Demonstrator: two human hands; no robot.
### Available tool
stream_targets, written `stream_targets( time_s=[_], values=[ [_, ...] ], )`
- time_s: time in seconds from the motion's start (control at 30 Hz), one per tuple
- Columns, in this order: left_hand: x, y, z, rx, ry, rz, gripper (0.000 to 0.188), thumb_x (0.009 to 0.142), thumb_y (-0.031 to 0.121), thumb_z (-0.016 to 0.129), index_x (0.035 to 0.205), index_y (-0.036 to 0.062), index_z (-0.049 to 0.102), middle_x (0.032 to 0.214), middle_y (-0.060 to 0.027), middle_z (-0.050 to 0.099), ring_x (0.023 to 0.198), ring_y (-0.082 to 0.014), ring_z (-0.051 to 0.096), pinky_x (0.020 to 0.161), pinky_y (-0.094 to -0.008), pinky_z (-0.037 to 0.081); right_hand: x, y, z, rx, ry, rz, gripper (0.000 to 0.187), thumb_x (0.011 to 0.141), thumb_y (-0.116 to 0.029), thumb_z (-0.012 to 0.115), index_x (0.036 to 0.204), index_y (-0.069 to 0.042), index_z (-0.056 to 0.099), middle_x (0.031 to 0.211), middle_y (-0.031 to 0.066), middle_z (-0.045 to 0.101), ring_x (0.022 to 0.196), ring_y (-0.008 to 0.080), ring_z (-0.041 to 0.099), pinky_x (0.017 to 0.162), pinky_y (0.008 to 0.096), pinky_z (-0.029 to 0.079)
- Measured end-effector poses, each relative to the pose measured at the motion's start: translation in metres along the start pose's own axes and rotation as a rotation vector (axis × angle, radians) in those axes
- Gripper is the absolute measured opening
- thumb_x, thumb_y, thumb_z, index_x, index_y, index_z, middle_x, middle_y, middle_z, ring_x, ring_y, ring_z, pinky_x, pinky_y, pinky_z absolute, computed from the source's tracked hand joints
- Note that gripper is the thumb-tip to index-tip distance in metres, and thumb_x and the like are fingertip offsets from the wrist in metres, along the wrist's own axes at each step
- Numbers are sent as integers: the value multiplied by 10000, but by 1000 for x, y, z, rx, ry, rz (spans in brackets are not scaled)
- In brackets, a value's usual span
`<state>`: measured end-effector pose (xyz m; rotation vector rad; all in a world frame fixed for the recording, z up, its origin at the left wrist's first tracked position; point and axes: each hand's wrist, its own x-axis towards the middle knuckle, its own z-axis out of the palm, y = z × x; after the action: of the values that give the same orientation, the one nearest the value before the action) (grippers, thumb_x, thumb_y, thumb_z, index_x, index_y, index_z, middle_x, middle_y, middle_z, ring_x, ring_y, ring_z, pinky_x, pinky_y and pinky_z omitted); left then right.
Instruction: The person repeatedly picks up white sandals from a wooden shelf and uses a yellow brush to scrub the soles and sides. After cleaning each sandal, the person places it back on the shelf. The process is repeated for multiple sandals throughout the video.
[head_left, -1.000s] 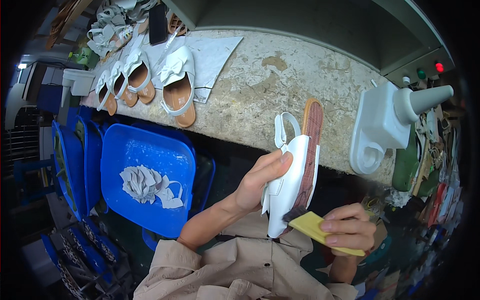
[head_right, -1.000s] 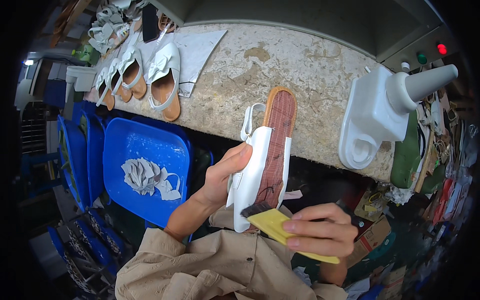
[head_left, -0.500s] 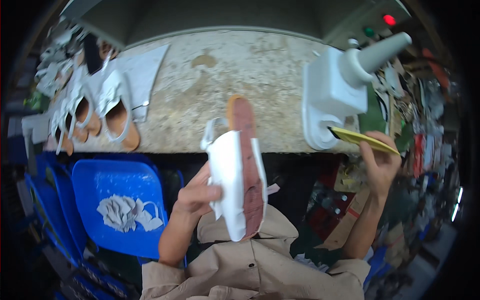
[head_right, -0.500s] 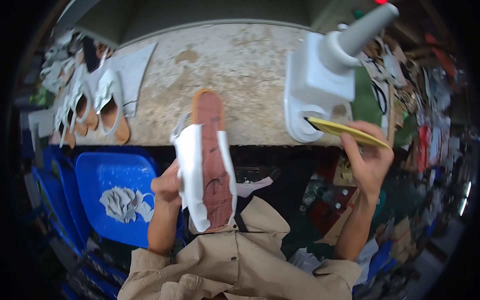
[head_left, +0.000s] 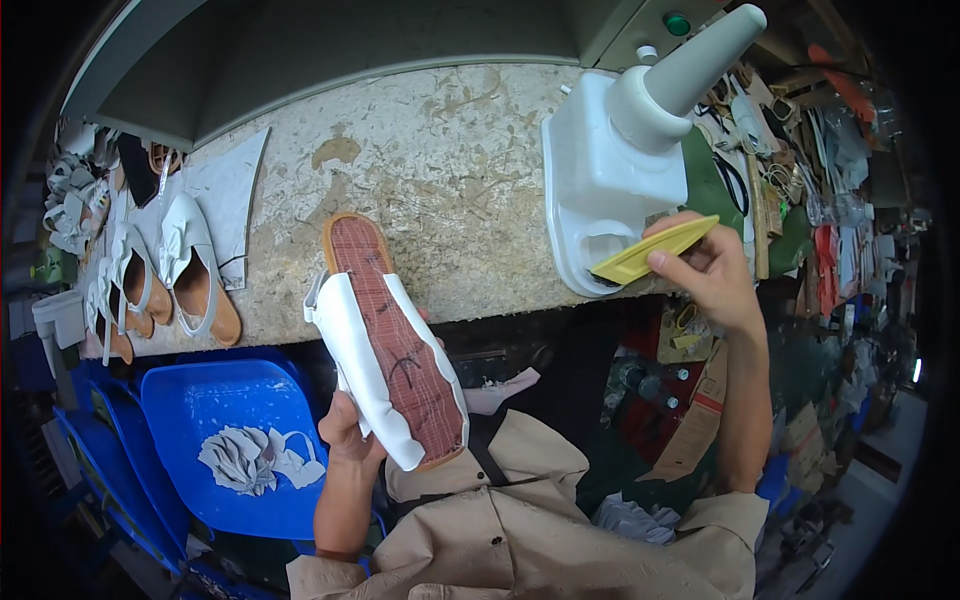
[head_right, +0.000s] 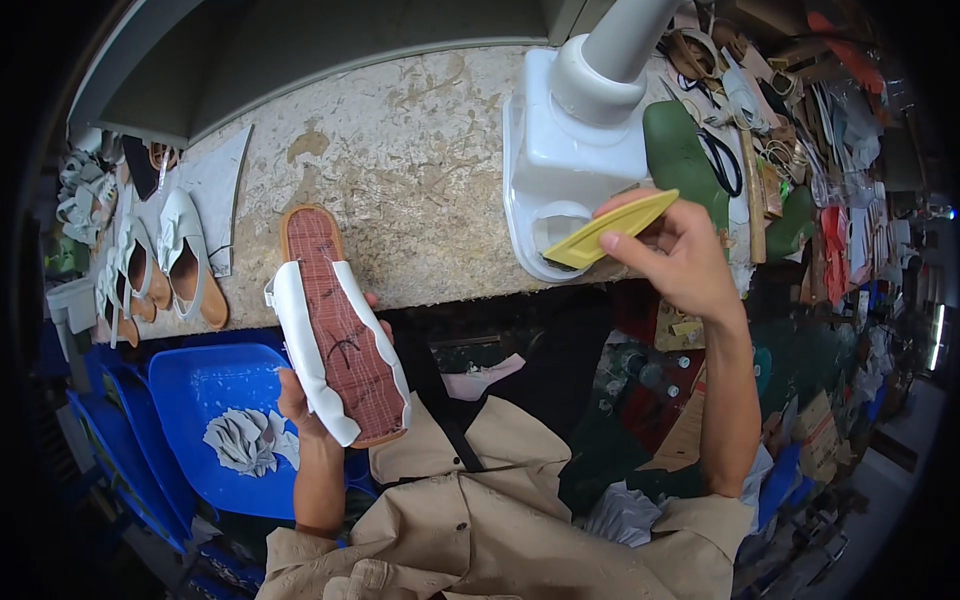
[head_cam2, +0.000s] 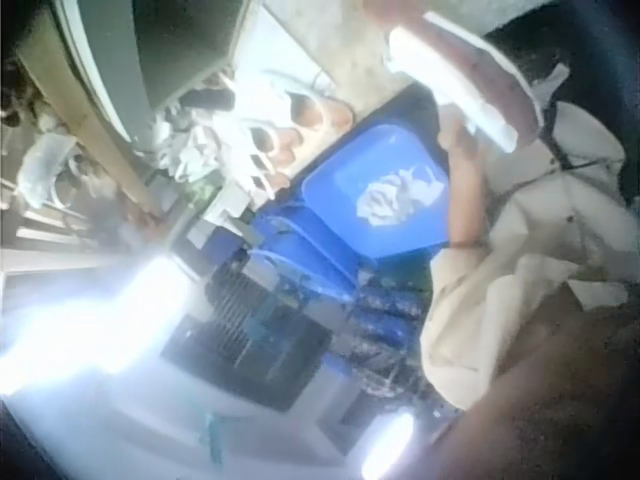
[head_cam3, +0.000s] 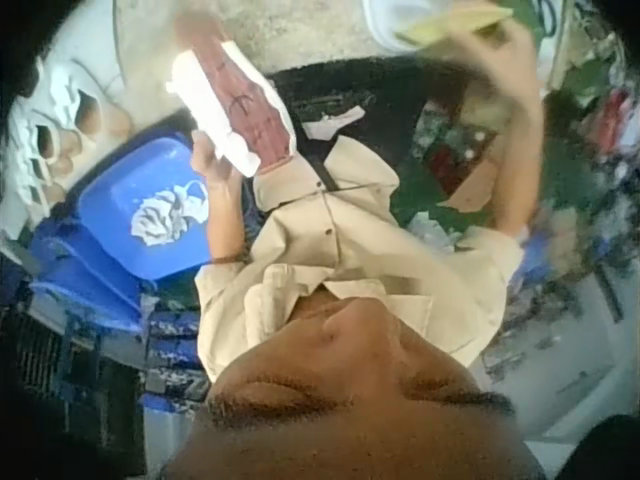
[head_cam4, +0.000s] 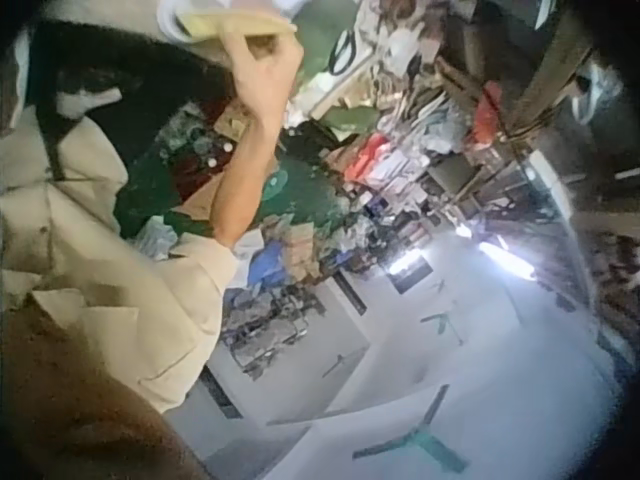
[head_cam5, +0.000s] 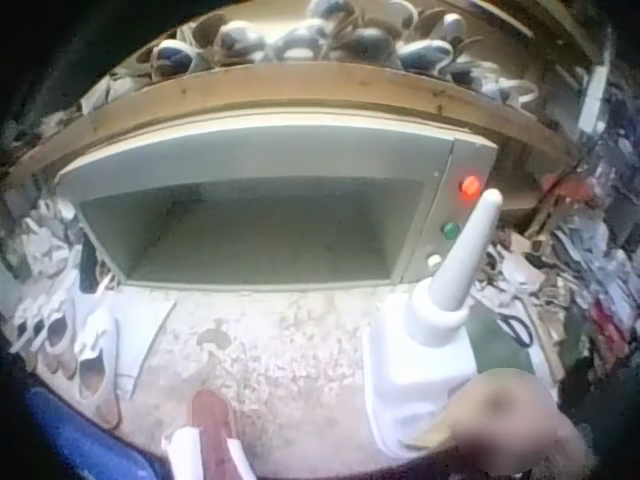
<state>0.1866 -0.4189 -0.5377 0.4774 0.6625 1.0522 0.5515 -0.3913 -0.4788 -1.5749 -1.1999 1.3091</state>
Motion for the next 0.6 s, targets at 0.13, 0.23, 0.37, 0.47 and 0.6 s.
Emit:
stream_targets(
  time_s=[0.13,0.23,0.37,0.47,0.6],
  values=[
    [-4,1,-9,-123,48,-137,975,757,441,732,1466,-26,254,1346,-168,487,1231,-272,514,1044,-414,435,-7,-6,7,175,5,23,274,860,-72,701,1088,47,608,936,88,662,803,133,642,729,256,531],
    [-3,4,2,-4,89,-231,1013,768,449,733,1523,74,171,1310,-109,484,1175,-204,527,962,-351,480,-30,-7,62,309,43,-62,303,848,-21,684,1122,52,577,967,110,649,845,139,639,766,270,524],
    [5,6,13,10,-27,-210,1034,796,437,696,1546,115,63,1371,-113,414,1234,-222,480,1003,-381,443,-45,-18,128,392,42,-179,264,876,60,634,1128,67,557,1023,106,636,925,135,637,811,250,517],
    [5,8,10,90,-48,-184,998,809,430,676,1536,87,85,1335,-114,438,1216,-215,488,983,-373,447,-44,-15,138,439,51,-216,269,870,54,647,1125,65,559,1012,107,636,906,131,637,797,246,513],
    [6,13,16,141,-40,-139,946,807,390,685,1514,59,150,1299,-118,475,1186,-207,509,983,-363,442,-48,-20,145,395,104,-253,261,864,59,648,1110,61,563,967,97,638,841,102,615,739,240,509]
  ],
)
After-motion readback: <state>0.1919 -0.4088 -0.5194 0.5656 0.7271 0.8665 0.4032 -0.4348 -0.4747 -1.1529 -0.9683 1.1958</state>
